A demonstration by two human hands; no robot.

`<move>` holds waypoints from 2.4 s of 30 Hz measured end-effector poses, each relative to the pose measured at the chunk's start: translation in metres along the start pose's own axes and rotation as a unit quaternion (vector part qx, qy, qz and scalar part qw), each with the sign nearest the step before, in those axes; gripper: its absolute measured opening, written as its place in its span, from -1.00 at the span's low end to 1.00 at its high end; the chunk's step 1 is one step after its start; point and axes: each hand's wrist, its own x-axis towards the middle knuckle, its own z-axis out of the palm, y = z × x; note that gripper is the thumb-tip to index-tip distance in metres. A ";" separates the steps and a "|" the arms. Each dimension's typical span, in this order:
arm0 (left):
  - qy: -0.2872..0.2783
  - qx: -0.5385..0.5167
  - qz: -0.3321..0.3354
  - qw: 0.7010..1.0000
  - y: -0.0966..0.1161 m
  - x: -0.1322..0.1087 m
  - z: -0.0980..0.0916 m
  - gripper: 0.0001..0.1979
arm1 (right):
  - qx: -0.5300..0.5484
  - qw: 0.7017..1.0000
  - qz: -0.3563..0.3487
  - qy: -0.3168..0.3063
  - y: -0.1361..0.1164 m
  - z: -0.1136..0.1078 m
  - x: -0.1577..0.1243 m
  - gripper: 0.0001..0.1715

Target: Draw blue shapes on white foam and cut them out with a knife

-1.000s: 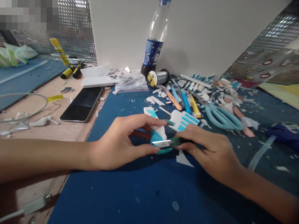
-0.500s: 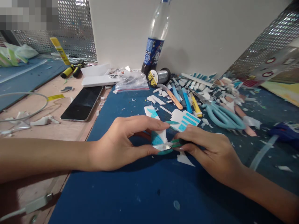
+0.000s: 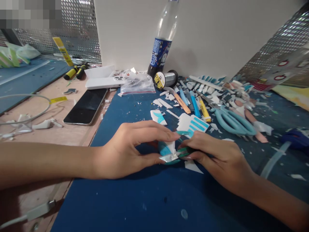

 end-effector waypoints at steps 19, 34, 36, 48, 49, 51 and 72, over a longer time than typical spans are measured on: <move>0.015 0.091 0.090 0.992 -0.002 -0.002 0.001 -0.80 | 0.025 0.999 -0.018 -0.008 0.001 0.000 -0.003 -0.84; 0.012 0.082 0.093 0.992 -0.004 -0.004 0.003 -0.76 | 0.008 1.000 -0.023 0.004 -0.004 0.001 0.003 -0.81; 0.006 0.076 0.088 0.993 -0.003 -0.004 0.002 -0.76 | 0.005 1.000 -0.026 0.005 -0.004 0.000 0.003 -0.80; -0.014 0.014 0.078 0.997 -0.001 0.000 -0.003 -0.70 | 0.008 0.999 -0.040 0.002 0.003 -0.003 0.000 -0.88; -0.011 0.011 0.076 0.997 -0.002 0.000 -0.003 -0.70 | 0.008 0.999 -0.039 0.000 0.004 -0.003 -0.001 -0.88; -0.006 0.012 0.072 0.997 -0.002 0.000 -0.003 -0.69 | 0.008 0.999 -0.033 -0.007 0.005 -0.003 -0.001 -0.88; -0.010 0.045 0.085 0.995 0.000 -0.002 -0.001 -0.78 | 0.092 0.996 0.004 -0.017 0.003 0.001 -0.002 -0.84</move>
